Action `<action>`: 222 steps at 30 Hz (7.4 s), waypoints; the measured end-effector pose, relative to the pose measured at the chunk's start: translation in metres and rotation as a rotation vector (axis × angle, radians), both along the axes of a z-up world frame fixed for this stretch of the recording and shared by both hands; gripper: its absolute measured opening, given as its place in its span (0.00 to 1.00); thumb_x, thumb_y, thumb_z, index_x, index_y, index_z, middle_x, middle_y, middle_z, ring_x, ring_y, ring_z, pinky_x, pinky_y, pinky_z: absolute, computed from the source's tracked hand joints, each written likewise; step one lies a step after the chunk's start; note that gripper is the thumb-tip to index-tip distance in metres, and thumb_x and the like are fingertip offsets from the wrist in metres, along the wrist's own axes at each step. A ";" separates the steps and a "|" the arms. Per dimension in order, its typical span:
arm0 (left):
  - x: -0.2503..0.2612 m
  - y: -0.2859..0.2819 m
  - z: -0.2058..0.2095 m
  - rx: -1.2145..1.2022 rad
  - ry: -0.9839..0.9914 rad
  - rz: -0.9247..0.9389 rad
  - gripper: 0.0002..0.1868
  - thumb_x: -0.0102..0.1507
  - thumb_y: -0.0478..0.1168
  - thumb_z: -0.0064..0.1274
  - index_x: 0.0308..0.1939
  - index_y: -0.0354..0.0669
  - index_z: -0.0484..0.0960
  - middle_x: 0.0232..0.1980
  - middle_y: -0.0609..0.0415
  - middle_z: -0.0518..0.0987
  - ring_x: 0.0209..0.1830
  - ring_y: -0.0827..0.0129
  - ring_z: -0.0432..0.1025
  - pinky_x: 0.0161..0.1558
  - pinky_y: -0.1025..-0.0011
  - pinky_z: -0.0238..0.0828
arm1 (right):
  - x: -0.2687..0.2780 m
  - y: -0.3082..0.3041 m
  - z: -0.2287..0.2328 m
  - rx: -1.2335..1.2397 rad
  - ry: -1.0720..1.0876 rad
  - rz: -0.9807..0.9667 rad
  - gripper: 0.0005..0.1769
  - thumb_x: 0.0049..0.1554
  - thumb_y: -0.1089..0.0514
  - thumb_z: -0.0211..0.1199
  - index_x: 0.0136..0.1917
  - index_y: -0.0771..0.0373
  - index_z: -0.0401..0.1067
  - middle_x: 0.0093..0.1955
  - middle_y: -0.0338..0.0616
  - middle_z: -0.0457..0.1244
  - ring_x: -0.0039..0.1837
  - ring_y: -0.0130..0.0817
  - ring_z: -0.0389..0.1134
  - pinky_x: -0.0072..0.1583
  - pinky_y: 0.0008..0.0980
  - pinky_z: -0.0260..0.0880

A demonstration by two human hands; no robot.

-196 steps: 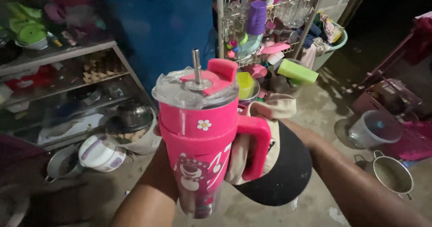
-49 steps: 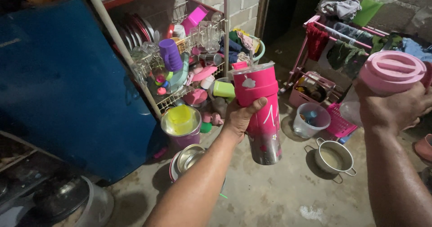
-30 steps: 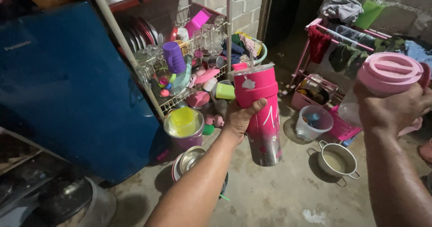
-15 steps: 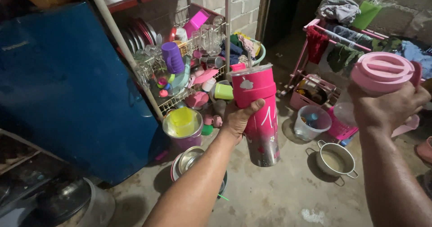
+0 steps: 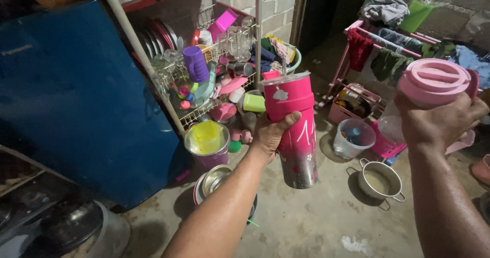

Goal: The person assembles a pink tumbler by attaching its lid and a pink cup to the handle. They then walk into a cluttered kitchen area, pick up a red lid, and place it on the tumbler before setting the assembled items down.

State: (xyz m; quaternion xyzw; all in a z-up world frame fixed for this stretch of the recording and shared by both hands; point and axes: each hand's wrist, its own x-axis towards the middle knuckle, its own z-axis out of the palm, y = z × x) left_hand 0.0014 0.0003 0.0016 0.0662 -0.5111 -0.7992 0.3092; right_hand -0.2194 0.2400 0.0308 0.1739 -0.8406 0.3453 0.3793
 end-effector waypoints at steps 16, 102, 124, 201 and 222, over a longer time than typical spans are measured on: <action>-0.001 -0.003 -0.005 -0.001 0.032 -0.045 0.38 0.50 0.54 0.74 0.59 0.40 0.79 0.53 0.55 0.82 0.51 0.69 0.76 0.54 0.65 0.74 | 0.038 -0.020 0.031 0.107 -0.158 0.245 0.36 0.47 0.45 0.81 0.65 0.58 0.75 0.65 0.46 0.64 0.71 0.52 0.51 0.70 0.52 0.54; -0.318 0.193 -0.025 -0.300 -0.020 0.281 0.42 0.52 0.45 0.74 0.66 0.41 0.70 0.60 0.54 0.79 0.60 0.68 0.75 0.63 0.64 0.74 | -0.368 0.103 -0.020 0.309 -0.443 1.192 0.47 0.35 0.41 0.80 0.66 0.59 0.73 0.65 0.53 0.63 0.69 0.46 0.61 0.70 0.42 0.60; -0.518 0.464 -0.034 -0.169 -0.227 0.897 0.36 0.46 0.37 0.75 0.58 0.37 0.79 0.53 0.52 0.84 0.52 0.68 0.79 0.59 0.64 0.78 | -0.567 0.139 -0.030 0.365 -0.572 1.848 0.30 0.41 0.51 0.80 0.53 0.69 0.77 0.52 0.48 0.69 0.54 0.33 0.70 0.58 0.34 0.71; -0.919 0.778 -0.444 -0.361 -0.683 0.855 0.59 0.34 0.49 0.79 0.68 0.41 0.73 0.64 0.47 0.76 0.69 0.54 0.67 0.71 0.58 0.60 | -0.942 0.567 -0.480 0.437 -0.875 1.032 0.37 0.43 0.46 0.79 0.59 0.70 0.77 0.48 0.54 0.73 0.45 0.40 0.75 0.46 0.43 0.75; -1.016 0.700 -0.760 -0.613 -0.691 0.855 0.52 0.36 0.55 0.79 0.62 0.40 0.77 0.59 0.44 0.79 0.65 0.50 0.70 0.70 0.54 0.62 | -1.014 0.528 -0.864 0.351 -0.381 0.849 0.49 0.39 0.41 0.82 0.67 0.69 0.73 0.65 0.66 0.63 0.68 0.59 0.62 0.68 0.49 0.63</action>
